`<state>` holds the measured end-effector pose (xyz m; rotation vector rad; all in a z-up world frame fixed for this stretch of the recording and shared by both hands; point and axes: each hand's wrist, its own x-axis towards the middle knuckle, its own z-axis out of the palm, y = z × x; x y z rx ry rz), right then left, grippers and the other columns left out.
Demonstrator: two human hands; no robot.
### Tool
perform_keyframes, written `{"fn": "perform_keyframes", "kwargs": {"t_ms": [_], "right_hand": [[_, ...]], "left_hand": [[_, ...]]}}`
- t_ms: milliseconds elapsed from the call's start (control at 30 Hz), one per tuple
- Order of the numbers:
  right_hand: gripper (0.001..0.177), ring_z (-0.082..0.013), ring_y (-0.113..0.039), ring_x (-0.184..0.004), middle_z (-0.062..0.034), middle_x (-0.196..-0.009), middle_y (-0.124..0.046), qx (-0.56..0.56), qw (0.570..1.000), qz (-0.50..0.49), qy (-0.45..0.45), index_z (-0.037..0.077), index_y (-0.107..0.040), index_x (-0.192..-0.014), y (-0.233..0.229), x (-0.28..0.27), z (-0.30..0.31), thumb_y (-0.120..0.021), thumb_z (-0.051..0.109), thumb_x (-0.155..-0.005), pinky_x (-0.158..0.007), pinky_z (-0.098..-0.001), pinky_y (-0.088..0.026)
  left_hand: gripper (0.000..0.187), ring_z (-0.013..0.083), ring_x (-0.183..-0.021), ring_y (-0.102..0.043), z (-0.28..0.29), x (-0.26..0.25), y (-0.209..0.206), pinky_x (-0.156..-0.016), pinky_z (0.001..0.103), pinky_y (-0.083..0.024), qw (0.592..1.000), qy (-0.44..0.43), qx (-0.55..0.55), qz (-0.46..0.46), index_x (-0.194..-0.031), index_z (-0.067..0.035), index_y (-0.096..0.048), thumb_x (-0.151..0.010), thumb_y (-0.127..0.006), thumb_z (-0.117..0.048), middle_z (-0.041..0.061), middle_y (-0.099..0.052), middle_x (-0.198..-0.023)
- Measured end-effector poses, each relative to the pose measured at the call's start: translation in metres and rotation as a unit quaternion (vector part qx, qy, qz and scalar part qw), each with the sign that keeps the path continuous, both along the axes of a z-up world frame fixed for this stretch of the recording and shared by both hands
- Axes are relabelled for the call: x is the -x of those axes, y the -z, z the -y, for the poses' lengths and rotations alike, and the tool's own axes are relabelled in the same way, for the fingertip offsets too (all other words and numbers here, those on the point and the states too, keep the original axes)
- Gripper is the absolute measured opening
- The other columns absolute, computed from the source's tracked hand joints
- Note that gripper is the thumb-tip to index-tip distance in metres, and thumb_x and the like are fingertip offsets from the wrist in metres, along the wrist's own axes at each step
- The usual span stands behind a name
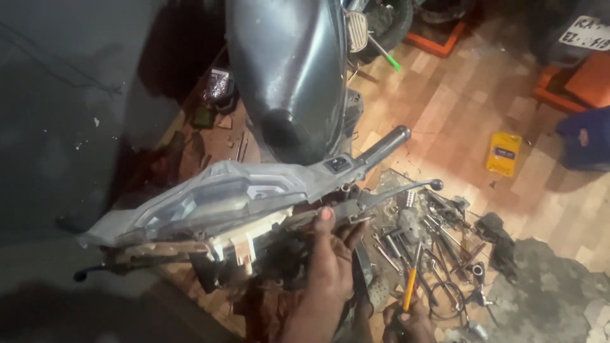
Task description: The person works on the front handlebar and headlight area of a scooter, using their hands to loosen and adjust components near the brake lever and handlebar clamp. They then pick up a screwdriver and use it to turn screws on the front panel assembly, steadying the panel with the other hand.
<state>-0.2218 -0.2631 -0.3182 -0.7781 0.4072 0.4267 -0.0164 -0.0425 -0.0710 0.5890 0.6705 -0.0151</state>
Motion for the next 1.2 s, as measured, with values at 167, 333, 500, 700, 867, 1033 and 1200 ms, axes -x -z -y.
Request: {"fn": "perform_keyframes", "kwargs": {"t_ms": [167,333,500,700,867,1033,1200], "right_hand": [[0.044,-0.0193,-0.055,-0.047,-0.0232,-0.081,-0.064,0.098,0.985,0.089,0.112,0.003,-0.048,-0.117,-0.043,-0.041,-0.024,-0.073,0.016,-0.084,-0.04,-0.0301,-0.045],[0.031,-0.0118,-0.053,-0.068,-0.0075,-0.092,-0.056,0.101,0.97,0.074,0.206,0.005,-0.05,-0.114,-0.197,-0.173,-0.107,-0.072,0.019,-0.097,-0.055,-0.0254,-0.045],[0.052,-0.0156,-0.057,-0.071,-0.0095,-0.089,-0.056,0.08,0.967,0.126,0.206,0.001,-0.051,-0.129,-0.19,-0.185,-0.135,-0.084,0.028,-0.099,-0.059,-0.0278,-0.047],[0.076,-0.0187,-0.066,-0.099,-0.0107,-0.116,-0.063,0.288,0.944,0.096,0.129,0.005,-0.047,-0.14,-0.273,-0.213,-0.157,-0.085,0.023,-0.076,-0.084,-0.0329,-0.057],[0.079,-0.0251,-0.065,-0.103,-0.0143,-0.118,-0.059,0.099,0.983,0.034,0.154,0.009,-0.039,-0.144,-0.266,-0.21,-0.155,-0.077,0.008,-0.074,-0.088,-0.0399,-0.057],[0.078,-0.0263,-0.064,-0.105,-0.0147,-0.119,-0.059,0.079,0.982,0.059,0.16,0.007,-0.038,-0.144,-0.263,-0.208,-0.159,-0.075,0.009,-0.076,-0.089,-0.0411,-0.057],[0.078,-0.0235,-0.063,-0.106,-0.0127,-0.121,-0.06,0.115,0.975,0.11,0.157,0.006,-0.042,-0.143,-0.258,-0.209,-0.151,-0.08,0.015,-0.075,-0.091,-0.0373,-0.056]], "left_hand": [[0.061,0.0202,-0.106,-0.071,0.001,-0.003,-0.006,-0.092,0.04,-0.06,0.998,-0.005,0.008,0.057,-0.129,-0.011,-0.057,-0.08,-0.073,-0.043,0.004,-0.071,-0.121],[0.068,0.0288,-0.107,-0.069,-0.017,0.019,0.022,-0.098,0.042,-0.057,0.992,0.095,0.007,0.078,-0.131,-0.001,-0.058,-0.092,-0.067,-0.057,0.015,-0.071,-0.118],[0.075,0.0271,-0.108,-0.071,-0.039,0.023,-0.017,-0.098,0.04,-0.054,0.987,0.152,0.01,-0.047,-0.128,-0.012,-0.061,-0.078,-0.065,-0.067,0.013,-0.073,-0.117],[0.069,0.026,-0.113,-0.064,-0.021,0.024,0.02,-0.099,0.041,-0.051,0.976,0.112,0.136,-0.132,-0.129,-0.01,-0.061,-0.08,-0.073,-0.058,0.008,-0.068,-0.12],[0.063,0.0228,-0.114,-0.064,-0.018,0.025,0.017,-0.102,0.038,-0.051,0.989,0.094,0.109,-0.037,-0.13,-0.01,-0.06,-0.079,-0.074,-0.045,0.007,-0.066,-0.121],[0.058,0.0237,-0.106,-0.063,-0.021,0.035,0.065,-0.094,0.039,-0.051,0.992,0.121,0.023,0.013,-0.125,-0.004,-0.063,-0.085,-0.071,-0.044,0.009,-0.065,-0.116],[0.05,0.0246,-0.1,-0.06,-0.041,0.065,0.092,-0.087,0.038,-0.05,0.967,0.156,-0.193,0.053,-0.113,0.007,-0.067,-0.101,-0.069,-0.042,0.014,-0.063,-0.11]]}}
